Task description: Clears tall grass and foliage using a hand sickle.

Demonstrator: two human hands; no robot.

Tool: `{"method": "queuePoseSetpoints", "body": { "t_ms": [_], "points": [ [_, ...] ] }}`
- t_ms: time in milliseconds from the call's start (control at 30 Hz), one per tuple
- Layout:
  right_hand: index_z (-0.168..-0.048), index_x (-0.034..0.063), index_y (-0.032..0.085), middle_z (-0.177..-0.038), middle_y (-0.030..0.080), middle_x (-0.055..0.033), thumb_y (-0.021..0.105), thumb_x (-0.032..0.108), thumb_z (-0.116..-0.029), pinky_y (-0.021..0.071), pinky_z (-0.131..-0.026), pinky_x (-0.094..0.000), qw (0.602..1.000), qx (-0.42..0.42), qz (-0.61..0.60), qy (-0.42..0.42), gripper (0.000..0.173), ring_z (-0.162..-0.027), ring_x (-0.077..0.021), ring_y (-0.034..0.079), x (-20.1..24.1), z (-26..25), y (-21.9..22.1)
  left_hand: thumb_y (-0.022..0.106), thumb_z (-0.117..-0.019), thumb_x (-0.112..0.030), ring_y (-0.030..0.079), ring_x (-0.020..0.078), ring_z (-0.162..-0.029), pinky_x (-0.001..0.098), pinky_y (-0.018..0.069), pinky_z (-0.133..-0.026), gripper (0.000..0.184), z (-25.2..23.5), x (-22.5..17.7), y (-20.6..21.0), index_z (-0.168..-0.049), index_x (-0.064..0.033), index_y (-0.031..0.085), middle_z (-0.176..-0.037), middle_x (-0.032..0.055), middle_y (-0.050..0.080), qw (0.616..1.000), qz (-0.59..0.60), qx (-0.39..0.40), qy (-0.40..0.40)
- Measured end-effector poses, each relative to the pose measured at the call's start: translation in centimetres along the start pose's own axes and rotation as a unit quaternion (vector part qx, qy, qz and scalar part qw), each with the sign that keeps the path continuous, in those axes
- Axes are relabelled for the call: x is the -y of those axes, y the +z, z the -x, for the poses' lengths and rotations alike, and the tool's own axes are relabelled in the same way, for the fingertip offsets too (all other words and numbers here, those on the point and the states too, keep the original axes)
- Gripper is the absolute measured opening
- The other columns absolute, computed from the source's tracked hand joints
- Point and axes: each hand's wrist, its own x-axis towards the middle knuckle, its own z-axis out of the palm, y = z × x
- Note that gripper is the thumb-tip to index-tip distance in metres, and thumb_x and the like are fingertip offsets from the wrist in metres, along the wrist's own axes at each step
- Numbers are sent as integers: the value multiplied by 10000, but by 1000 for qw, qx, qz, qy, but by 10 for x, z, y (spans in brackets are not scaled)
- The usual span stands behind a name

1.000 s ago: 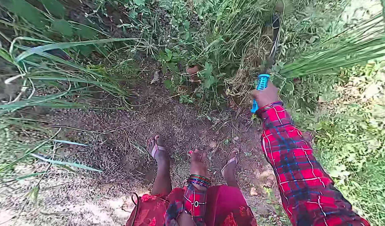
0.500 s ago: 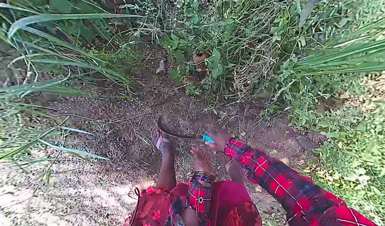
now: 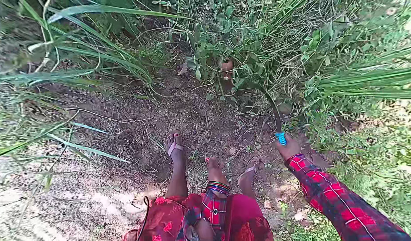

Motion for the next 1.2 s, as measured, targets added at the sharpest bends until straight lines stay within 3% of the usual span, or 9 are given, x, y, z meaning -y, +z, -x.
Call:
{"method": "queuePoseSetpoints", "body": {
  "t_ms": [100,233,367,467,567,767,900,1100,1200],
  "points": [
    [-1377,-55,577,-1176,689,-297,617,297,-994,500,-980,-611,983,108,14,-147,522,-1092,-437,684,37,29,65,101,-1125,-453,380,343,-1460,616,368,-1039,626,-3,1,-1,-1579,-86,329,-1644,172,328,1000,-10,2,5],
    [-1424,26,555,-1265,653,-283,602,334,-1035,445,-1029,-650,918,286,180,-206,498,-1199,-458,624,85,-6,66,103,-1127,-450,351,346,-1483,633,354,-1050,616,0,2,1,-1594,-102,301,-1658,166,306,1000,-19,6,1],
    [-1319,8,630,-1144,680,-325,688,339,-995,461,-943,-717,962,137,216,-98,467,-1096,-526,645,0,-87,-33,109,-1128,-450,349,338,-1494,623,350,-1070,618,1,-1,2,-1589,-95,319,-1657,158,320,1000,-14,2,-1],
    [-1345,-41,604,-1195,617,-422,657,300,-1015,404,-949,-781,987,-28,155,37,477,-1151,-621,578,-61,-78,-111,128,-1132,-434,405,333,-1443,598,382,-1031,608,0,1,1,-1573,-79,351,-1625,178,363,1000,-11,-3,3],
    [-1381,-37,585,-1244,594,-428,637,305,-1020,401,-956,-784,985,-84,136,69,500,-1186,-627,558,-61,-44,-102,120,-1131,-438,431,321,-1422,575,402,-1005,610,-3,3,2,-1565,-83,359,-1611,170,389,1000,-12,2,0],
    [-1356,-41,585,-1161,684,-320,585,289,-1011,478,-942,-684,976,115,161,-94,478,-1103,-508,663,-28,17,27,117,-1133,-429,431,318,-1424,572,388,-1033,603,-3,13,4,-1564,-73,345,-1604,176,394,1000,-14,6,1],
    [-1394,28,571,-1245,656,-306,615,281,-1017,448,-976,-705,897,284,312,-128,455,-1176,-513,623,-19,-20,21,111,-1133,-420,447,316,-1401,547,417,-998,601,0,14,6,-1562,-66,339,-1591,190,398,999,-31,11,12],
    [-1337,-27,602,-1149,613,-447,696,267,-989,401,-877,-823,984,-54,172,2,465,-1102,-661,575,-84,-73,-137,132,-1136,-404,459,297,-1403,534,417,-1017,588,-1,20,4,-1548,-55,364,-1577,181,430,999,-33,9,16],
    [-1364,-21,573,-1183,591,-458,655,287,-1018,386,-899,-825,984,-125,116,53,471,-1133,-675,551,-71,-43,-145,153,-1137,-395,469,288,-1387,518,419,-992,572,1,22,6,-1540,-53,371,-1578,183,428,1000,-23,4,14]
  ]
}}
